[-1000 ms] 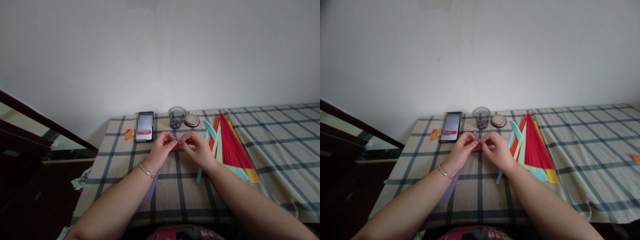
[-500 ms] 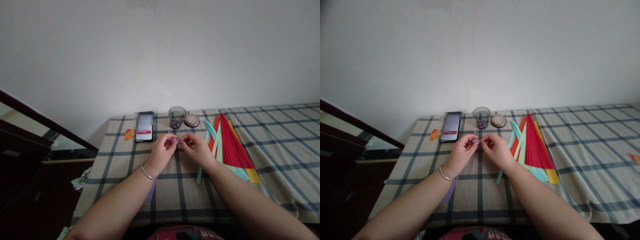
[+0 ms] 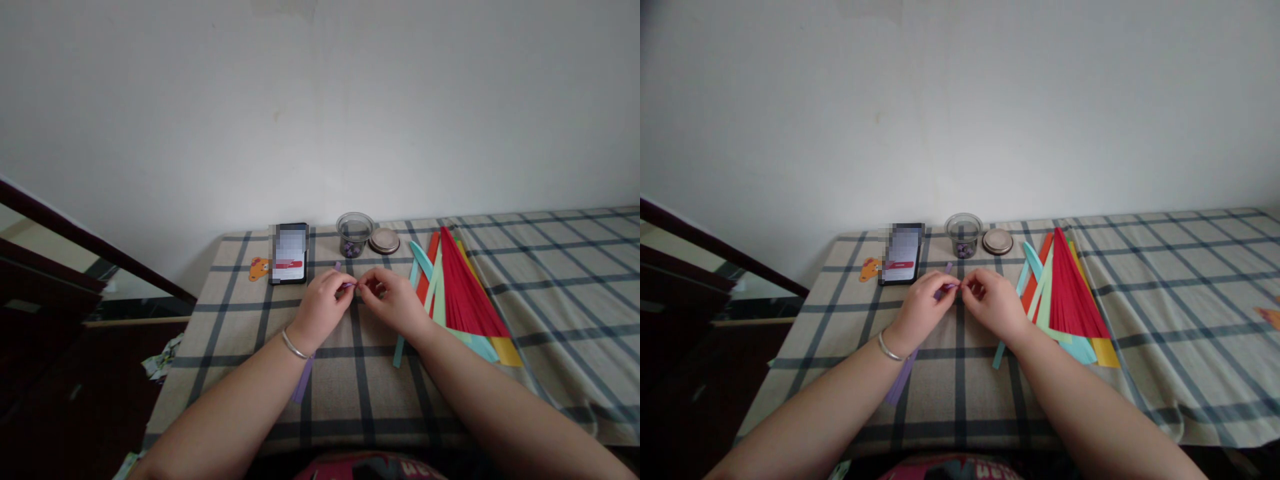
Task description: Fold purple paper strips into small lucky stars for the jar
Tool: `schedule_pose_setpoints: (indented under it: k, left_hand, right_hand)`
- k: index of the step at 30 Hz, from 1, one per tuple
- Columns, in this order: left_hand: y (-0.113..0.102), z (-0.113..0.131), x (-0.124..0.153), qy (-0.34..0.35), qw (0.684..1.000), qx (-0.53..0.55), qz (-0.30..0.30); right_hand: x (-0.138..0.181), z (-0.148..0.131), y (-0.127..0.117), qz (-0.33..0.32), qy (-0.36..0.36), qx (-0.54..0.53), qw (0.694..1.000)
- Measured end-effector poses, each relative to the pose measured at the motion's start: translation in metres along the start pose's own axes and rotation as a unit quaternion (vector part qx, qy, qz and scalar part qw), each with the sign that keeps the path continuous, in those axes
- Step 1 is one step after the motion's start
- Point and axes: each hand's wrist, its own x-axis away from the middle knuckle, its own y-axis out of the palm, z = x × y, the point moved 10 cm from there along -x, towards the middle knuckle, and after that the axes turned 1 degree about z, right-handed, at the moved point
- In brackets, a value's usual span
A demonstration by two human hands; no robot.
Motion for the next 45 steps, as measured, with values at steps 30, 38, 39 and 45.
schedule_pose_setpoints:
  k: [30,38,39,45]
  left_hand:
    - [0.008,0.012,0.002,0.055,0.977,-0.199,-0.060]
    - [0.004,0.004,0.001,0.015,0.993,-0.109,-0.033]
    - [0.003,0.002,0.001,0.009,0.995,-0.099,-0.029]
    - [0.001,-0.003,0.000,-0.004,0.999,-0.046,-0.014]
  right_hand:
    - [-0.001,-0.011,-0.001,-0.002,-0.031,0.019,0.999]
    - [-0.004,-0.004,-0.005,0.018,-0.012,-0.020,1.000]
    - [-0.005,-0.002,-0.007,0.024,-0.007,-0.019,1.000]
    - [-0.008,0.012,-0.013,0.037,0.000,0.079,0.996]
